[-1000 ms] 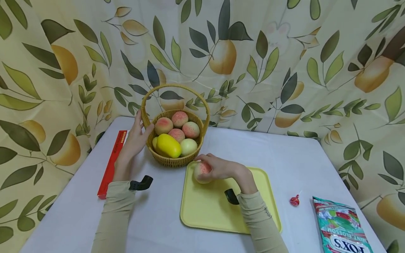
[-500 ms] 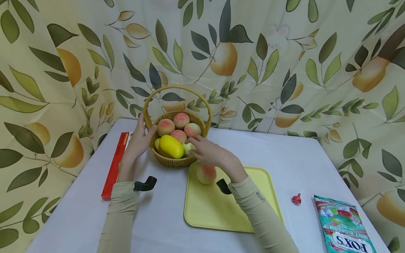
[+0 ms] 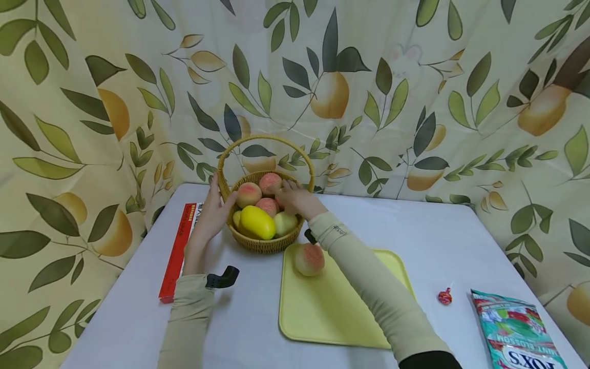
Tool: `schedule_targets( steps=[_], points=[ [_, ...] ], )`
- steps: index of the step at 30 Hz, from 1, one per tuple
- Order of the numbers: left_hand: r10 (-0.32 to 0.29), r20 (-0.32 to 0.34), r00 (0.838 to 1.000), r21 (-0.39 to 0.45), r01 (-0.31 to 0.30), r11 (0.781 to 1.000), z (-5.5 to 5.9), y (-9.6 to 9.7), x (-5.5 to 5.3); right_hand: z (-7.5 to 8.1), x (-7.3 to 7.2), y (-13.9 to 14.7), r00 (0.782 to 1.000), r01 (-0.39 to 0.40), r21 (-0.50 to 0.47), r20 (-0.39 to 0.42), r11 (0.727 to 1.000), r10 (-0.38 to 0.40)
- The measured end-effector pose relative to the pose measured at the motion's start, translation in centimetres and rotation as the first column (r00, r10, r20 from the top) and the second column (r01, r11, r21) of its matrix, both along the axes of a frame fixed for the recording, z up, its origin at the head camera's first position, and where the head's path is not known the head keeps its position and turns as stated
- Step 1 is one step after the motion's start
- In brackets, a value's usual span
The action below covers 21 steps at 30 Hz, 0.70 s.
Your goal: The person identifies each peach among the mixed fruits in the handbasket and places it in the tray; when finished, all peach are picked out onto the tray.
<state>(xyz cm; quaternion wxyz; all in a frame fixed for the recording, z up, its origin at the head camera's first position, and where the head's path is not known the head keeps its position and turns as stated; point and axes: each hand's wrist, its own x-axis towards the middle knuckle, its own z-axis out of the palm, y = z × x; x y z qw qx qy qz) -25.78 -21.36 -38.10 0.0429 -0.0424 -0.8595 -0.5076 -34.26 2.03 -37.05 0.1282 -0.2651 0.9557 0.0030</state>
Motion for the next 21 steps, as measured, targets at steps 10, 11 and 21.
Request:
schedule_targets(
  steps=[10, 11, 21],
  points=[
    [0.004, -0.028, 1.000, -0.021, -0.005, 1.000, 0.7, 1.0, -0.1, -0.3, -1.6, 0.7, 0.996, 0.011, 0.033, -0.083, 0.999, -0.008],
    [0.003, -0.028, 1.000, -0.020, -0.004, 1.000, 0.7, 1.1, -0.1, -0.2, -1.4, 0.7, 0.995, 0.011, 0.008, -0.098, 1.000, -0.010],
    [0.001, -0.011, 1.000, -0.027, -0.001, 1.000, -0.1, 0.4, 0.2, 0.6, 1.0, 0.9, 0.900, -0.154, 0.137, -0.390, 0.979, 0.196]
  ],
)
